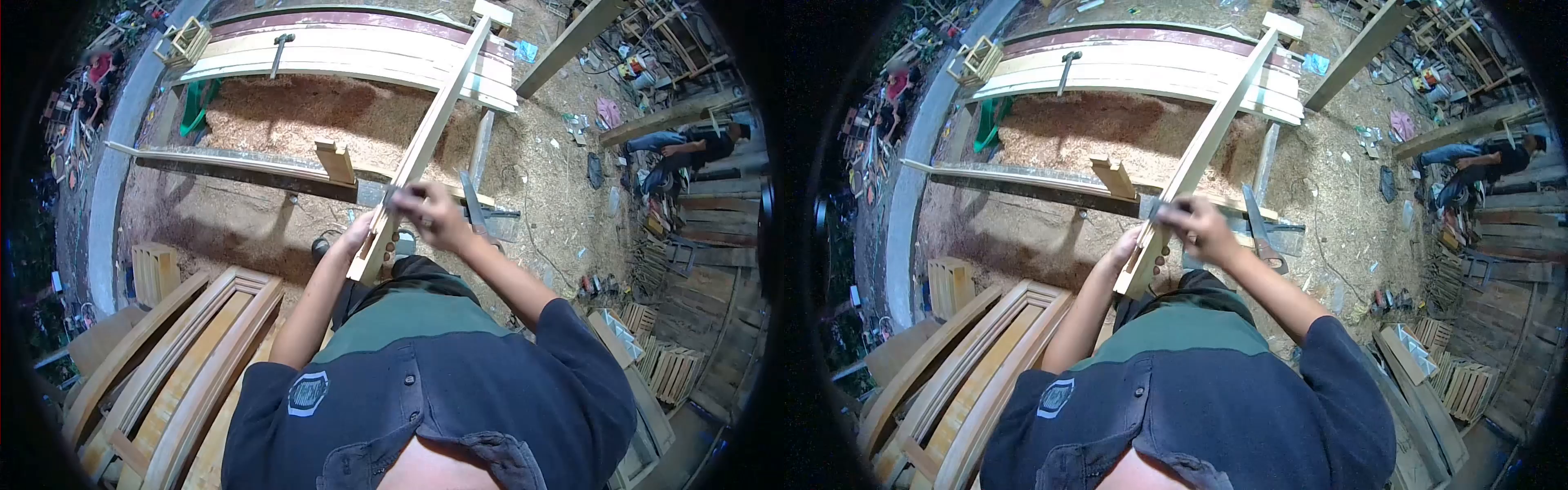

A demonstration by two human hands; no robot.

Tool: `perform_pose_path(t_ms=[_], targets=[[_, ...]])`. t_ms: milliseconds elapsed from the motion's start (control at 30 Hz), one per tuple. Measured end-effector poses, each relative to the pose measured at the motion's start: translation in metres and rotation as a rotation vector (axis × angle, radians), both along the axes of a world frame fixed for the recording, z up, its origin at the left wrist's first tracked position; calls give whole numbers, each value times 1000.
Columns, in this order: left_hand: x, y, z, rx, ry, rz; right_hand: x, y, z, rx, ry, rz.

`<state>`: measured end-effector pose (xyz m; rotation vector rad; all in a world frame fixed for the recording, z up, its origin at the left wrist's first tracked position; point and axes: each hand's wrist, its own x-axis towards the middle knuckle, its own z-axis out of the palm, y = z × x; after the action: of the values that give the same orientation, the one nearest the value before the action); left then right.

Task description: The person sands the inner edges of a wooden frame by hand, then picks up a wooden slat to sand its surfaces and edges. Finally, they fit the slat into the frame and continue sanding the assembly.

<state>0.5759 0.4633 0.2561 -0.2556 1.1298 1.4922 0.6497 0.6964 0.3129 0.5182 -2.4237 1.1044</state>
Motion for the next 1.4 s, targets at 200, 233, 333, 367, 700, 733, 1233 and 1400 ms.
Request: perform_pose_path(t_ms=[200, 233, 333, 367, 700, 733, 1233, 1400], targets=[[2, -3, -9, -140, 119, -63, -46, 37, -29, 39, -145, -353], [3, -2, -11, -138, 119, -61, -52, 39, -31, 49, -168, -417], [1, -3, -10, -224, 221, -76, -25, 16, -18, 92, -112, -67], [-1, -5, -15, -222, 215, -74, -22, 11, -12, 113, -97, 22], [4, -3, -25, -249, 213, -87, -42, 17, -24, 86, -167, 67], [6, -6, -39, -228, 282, -97, -53, 34, -47, 123, -194, -73], [-9, -5, 28, -328, 196, -205, -64, 39, -48, -1218, -704, -244], [-11, -5, 21, -311, 164, -181, -63, 24, 6, -141, -395, -147]])
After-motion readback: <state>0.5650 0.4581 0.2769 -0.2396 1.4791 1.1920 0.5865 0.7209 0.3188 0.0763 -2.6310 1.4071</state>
